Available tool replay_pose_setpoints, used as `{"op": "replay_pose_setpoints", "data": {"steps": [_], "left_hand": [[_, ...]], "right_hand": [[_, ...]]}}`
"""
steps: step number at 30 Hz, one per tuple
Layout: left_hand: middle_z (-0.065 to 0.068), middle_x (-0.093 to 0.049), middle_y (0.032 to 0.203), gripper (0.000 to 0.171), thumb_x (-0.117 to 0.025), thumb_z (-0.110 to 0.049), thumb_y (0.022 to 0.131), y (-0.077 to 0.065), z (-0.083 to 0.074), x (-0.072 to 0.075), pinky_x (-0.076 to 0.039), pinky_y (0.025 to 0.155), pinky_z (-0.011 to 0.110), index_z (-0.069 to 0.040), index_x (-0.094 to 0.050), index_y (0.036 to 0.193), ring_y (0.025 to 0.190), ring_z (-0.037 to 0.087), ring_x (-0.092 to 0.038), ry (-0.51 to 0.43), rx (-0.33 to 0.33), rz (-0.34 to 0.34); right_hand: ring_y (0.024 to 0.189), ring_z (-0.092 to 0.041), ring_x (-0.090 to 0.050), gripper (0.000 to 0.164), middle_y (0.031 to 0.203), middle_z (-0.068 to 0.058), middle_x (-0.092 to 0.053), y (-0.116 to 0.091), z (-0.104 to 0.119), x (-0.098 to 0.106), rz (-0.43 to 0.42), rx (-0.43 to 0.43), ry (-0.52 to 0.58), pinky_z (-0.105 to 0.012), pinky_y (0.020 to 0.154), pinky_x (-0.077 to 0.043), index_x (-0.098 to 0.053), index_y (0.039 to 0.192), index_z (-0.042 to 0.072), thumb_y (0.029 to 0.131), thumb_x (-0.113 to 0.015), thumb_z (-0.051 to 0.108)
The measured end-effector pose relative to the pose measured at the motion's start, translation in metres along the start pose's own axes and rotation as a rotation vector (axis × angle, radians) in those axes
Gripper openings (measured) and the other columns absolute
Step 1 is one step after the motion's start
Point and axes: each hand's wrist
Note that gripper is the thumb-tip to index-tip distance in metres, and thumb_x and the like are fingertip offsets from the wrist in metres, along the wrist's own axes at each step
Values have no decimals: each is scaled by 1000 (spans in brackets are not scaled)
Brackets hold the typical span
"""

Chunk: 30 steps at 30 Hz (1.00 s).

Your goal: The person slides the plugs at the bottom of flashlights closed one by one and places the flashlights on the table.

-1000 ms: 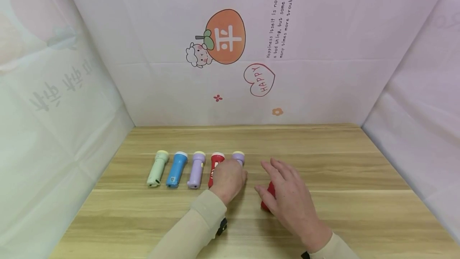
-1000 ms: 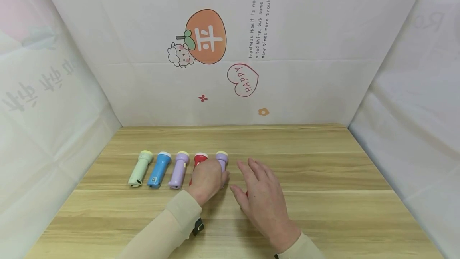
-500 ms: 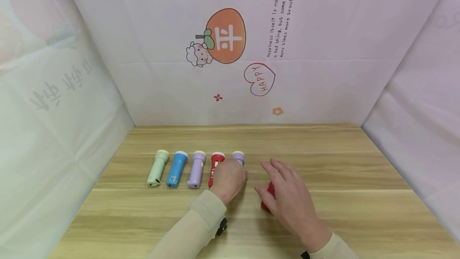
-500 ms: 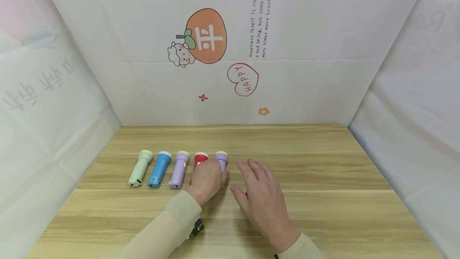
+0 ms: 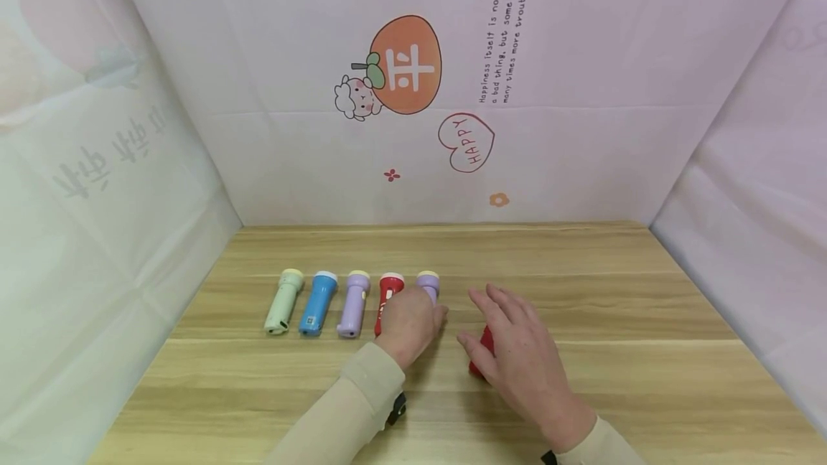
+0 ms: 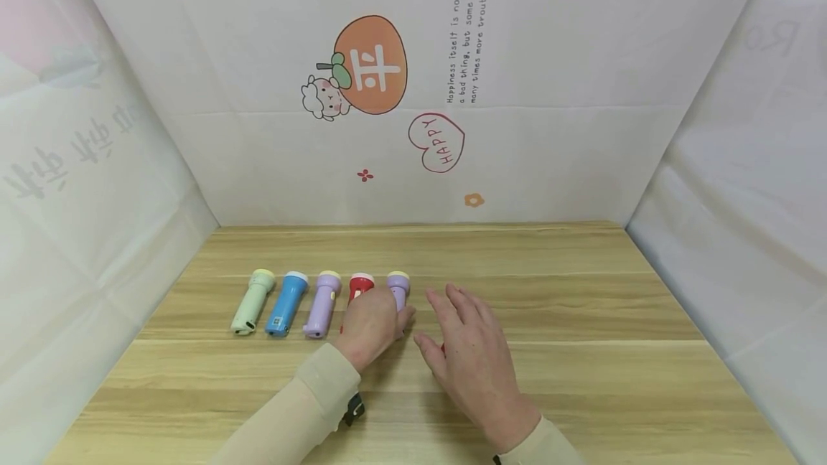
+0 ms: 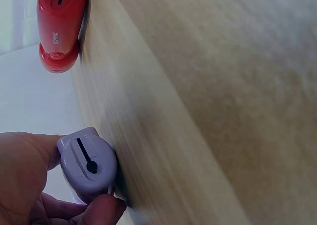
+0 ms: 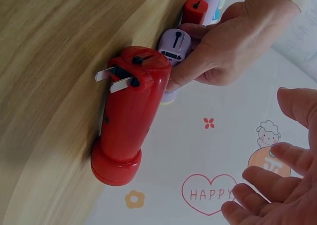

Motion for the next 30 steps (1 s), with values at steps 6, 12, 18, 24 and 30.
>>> {"op": "replay_pose_setpoints", "data": {"steps": [6,12,18,24,30], "left_hand": [[4,-64,69,48,-70,-52,94,-3,0,3,-50,48,37,-9,-66,73,58,22,-64,8,-12,-17],[6,-65,72,45,-71,-49,94,-8,1,9,-53,53,37,-7,-67,79,64,25,-66,141,-121,-162],[8,-65,76,40,-72,-47,94,-12,-8,21,-53,53,38,-7,-68,91,65,26,-66,65,-130,-173],[8,-66,90,52,-71,-53,94,-19,-23,28,-57,58,35,-3,-70,111,68,23,-65,5,-172,-93],[1,-58,69,41,-68,-52,96,-24,-37,24,-45,46,32,-11,-66,91,52,17,-53,12,-226,-12]], "right_hand": [[125,-45,-62,67,137,-28,-63,-2,-1,2,65,-53,-20,-59,103,-51,-61,139,4,84,-87,33],[131,-51,-56,75,143,-33,-56,-4,-6,6,152,-127,-53,-64,103,-49,-55,144,3,87,-84,41],[135,-58,-48,85,149,-38,-47,-5,-17,10,195,-120,-169,-65,109,-43,-50,149,1,86,-82,49],[143,-61,-34,101,158,-35,-35,-8,-28,13,252,-159,-250,-72,111,-36,-44,155,6,80,-79,64],[146,-63,-27,111,163,-34,-28,-13,-37,14,308,-195,-268,-76,114,-28,-38,160,10,77,-76,74]]}}
Point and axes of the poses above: each hand's wrist, its own y-axis towards the middle knuckle, its own x-axis out of the back of the hand, z = x × y
